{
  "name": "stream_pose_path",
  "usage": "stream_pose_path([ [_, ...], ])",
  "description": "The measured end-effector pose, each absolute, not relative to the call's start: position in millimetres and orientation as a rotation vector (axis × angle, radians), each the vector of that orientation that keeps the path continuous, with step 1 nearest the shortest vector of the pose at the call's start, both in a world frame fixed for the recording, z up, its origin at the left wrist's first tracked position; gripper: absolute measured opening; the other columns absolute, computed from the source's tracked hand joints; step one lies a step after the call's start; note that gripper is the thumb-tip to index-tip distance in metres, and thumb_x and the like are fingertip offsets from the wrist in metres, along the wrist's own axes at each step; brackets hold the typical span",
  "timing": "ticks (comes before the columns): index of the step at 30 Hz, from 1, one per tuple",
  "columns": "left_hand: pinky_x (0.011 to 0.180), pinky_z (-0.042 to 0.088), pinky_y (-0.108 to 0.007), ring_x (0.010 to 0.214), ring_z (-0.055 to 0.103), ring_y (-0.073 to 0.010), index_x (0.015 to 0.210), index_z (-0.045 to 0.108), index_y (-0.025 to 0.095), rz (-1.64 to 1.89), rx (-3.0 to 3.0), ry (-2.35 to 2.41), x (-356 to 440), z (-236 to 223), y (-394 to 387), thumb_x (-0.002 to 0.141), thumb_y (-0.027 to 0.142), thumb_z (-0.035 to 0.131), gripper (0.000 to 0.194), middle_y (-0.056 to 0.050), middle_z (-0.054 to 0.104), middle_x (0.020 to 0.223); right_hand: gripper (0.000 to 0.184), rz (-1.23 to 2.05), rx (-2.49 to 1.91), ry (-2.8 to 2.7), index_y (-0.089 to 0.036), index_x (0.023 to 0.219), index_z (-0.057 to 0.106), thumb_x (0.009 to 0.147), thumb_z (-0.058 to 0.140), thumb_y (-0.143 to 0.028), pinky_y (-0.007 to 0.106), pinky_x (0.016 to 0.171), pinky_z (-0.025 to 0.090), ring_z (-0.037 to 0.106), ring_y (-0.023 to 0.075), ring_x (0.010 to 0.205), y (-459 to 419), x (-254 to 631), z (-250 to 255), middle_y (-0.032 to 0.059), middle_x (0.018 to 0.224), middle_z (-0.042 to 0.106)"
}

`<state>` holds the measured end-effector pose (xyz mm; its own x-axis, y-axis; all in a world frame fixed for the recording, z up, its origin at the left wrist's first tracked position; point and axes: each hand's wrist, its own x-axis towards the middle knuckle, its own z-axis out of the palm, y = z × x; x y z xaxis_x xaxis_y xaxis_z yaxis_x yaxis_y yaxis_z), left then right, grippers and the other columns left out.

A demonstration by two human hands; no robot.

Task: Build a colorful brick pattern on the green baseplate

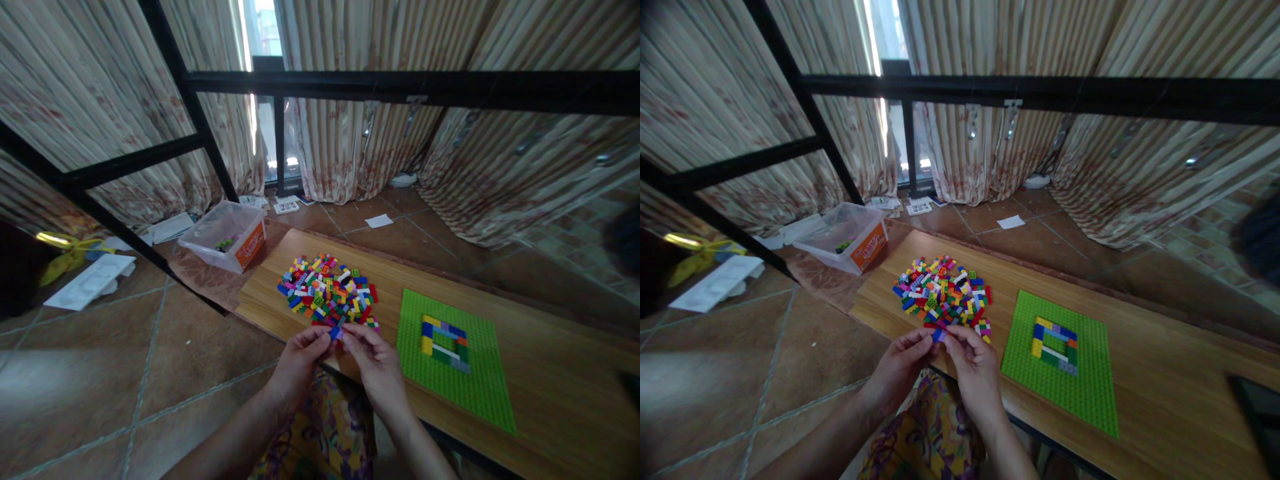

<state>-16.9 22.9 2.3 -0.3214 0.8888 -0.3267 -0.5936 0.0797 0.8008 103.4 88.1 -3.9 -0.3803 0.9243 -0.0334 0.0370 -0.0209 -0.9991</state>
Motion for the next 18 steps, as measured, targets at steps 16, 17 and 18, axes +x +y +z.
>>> stream_pose_path([
  [16,0.054,0.029,-0.020,0.052,0.041,-0.0070,0.064,0.062,0.013,1.296,0.462,1.215,4.7,-6.8,4.5,0.072,0.040,0.071,0.029,0.003,0.054,0.056,0.026,1.797,-1.138,-1.335,-0.018,0.077,0.073,0.071,0.074,-0.044,0.022,0.050,0.042,0.053,0.0114,0.051,56.0,130.6,-15.8,0.0019,0.061,0.067],
  [17,0.053,0.029,-0.020,0.052,0.042,-0.0072,0.064,0.061,0.013,1.295,0.434,1.202,4.6,-7.3,5.1,0.072,0.040,0.072,0.030,0.002,0.054,0.056,0.027,1.793,-1.136,-1.336,-0.018,0.078,0.073,0.071,0.073,-0.044,0.023,0.050,0.043,0.053,0.0116,0.051,56.5,129.4,-17.6,0.0018,0.061,0.066],
  [18,0.053,0.029,-0.020,0.053,0.044,-0.0077,0.065,0.061,0.013,1.298,0.402,1.189,4.4,-8.2,5.9,0.072,0.040,0.072,0.030,0.002,0.055,0.057,0.027,1.781,-1.138,-1.347,-0.018,0.079,0.073,0.073,0.072,-0.044,0.023,0.051,0.043,0.054,0.0122,0.051,57.6,128.1,-19.5,0.0017,0.061,0.066],
])
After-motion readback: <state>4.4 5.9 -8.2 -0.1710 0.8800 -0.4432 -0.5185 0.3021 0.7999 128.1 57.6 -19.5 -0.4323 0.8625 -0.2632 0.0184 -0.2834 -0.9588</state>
